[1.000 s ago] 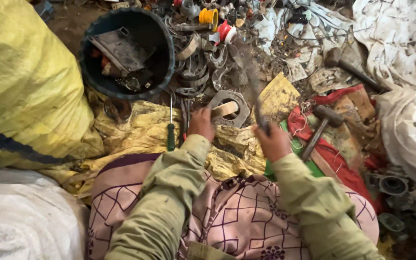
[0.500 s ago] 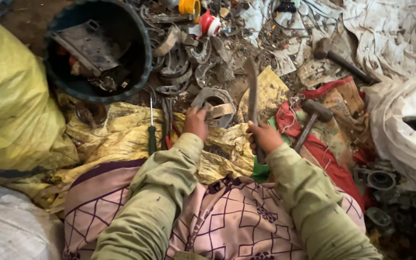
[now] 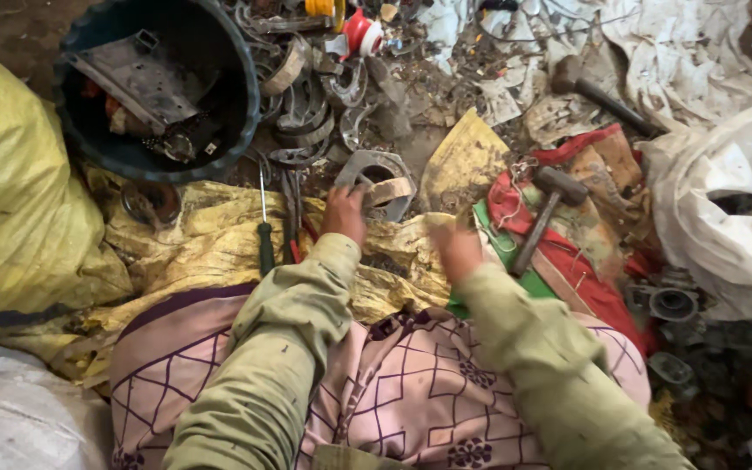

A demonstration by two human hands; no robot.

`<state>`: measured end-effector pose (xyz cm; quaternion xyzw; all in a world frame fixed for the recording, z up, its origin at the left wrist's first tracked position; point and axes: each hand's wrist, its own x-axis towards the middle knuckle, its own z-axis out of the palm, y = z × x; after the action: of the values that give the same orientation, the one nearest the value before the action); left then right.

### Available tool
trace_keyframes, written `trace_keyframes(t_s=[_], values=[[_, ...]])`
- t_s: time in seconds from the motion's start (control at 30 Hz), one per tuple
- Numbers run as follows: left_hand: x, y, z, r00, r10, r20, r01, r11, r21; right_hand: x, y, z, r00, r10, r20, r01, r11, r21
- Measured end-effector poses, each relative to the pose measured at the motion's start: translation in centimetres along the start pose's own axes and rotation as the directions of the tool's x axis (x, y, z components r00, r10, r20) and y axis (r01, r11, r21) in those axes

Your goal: The person sits on the ground and uses a hammer and a curved blade to repeatedly strike and cut a small metal ring. They hold the ring with their left hand and strike it with the blade in their right hand, occasionally adjusting the ring's position.

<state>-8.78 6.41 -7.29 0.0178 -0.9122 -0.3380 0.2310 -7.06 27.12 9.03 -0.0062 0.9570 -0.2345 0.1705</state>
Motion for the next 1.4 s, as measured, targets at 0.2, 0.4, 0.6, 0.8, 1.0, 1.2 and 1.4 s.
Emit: trace_keyframes(t_s=[0.2, 0.4, 0.6, 0.8, 1.0, 1.2, 1.4], values=[[0.4, 0.5, -1.7, 0.998, -0.019, 0.066, 0.025, 0.995, -0.092, 0.3, 1.3, -0.2, 0.994, 0.000, 0.106, -0.047, 0.900, 0.434], [0.6, 0.9, -1.1, 0.999, -0.030, 0.041, 0.032, 0.998, -0.047, -0.6, 1.7, -5.9, 0.809, -0.183, -0.559, 0.546, 0.588, 0.598], [0.4, 0.0, -0.4, 0.991, -0.111, 0.072, 0.113, 0.993, -0.029, 1.0, 3.1, 4.0, 0.982, 0.090, 0.164, -0.090, 0.996, -0.011], [0.2, 0.4, -1.2, 0.997, -0.048, 0.063, 0.055, 0.993, -0.101, 1.6, 2.4, -2.2, 0.981, -0.054, -0.186, 0.157, 0.783, 0.602], [0.3, 0.6, -1.1, 0.992, -0.102, 0.080, 0.110, 0.990, -0.093, -0.2, 1.5, -3.6, 0.759, -0.201, -0.619, 0.629, 0.470, 0.619], [0.3, 0.3, -1.7, 0.995, -0.071, 0.073, 0.079, 0.991, -0.105, 2.1, 2.3, 4.3, 0.991, 0.059, 0.117, -0.078, 0.983, 0.168], [0.2, 0.5, -1.6, 0.995, -0.080, 0.060, 0.085, 0.991, -0.100, 0.0, 1.7, -6.3, 0.892, -0.197, -0.406, 0.414, 0.714, 0.564]])
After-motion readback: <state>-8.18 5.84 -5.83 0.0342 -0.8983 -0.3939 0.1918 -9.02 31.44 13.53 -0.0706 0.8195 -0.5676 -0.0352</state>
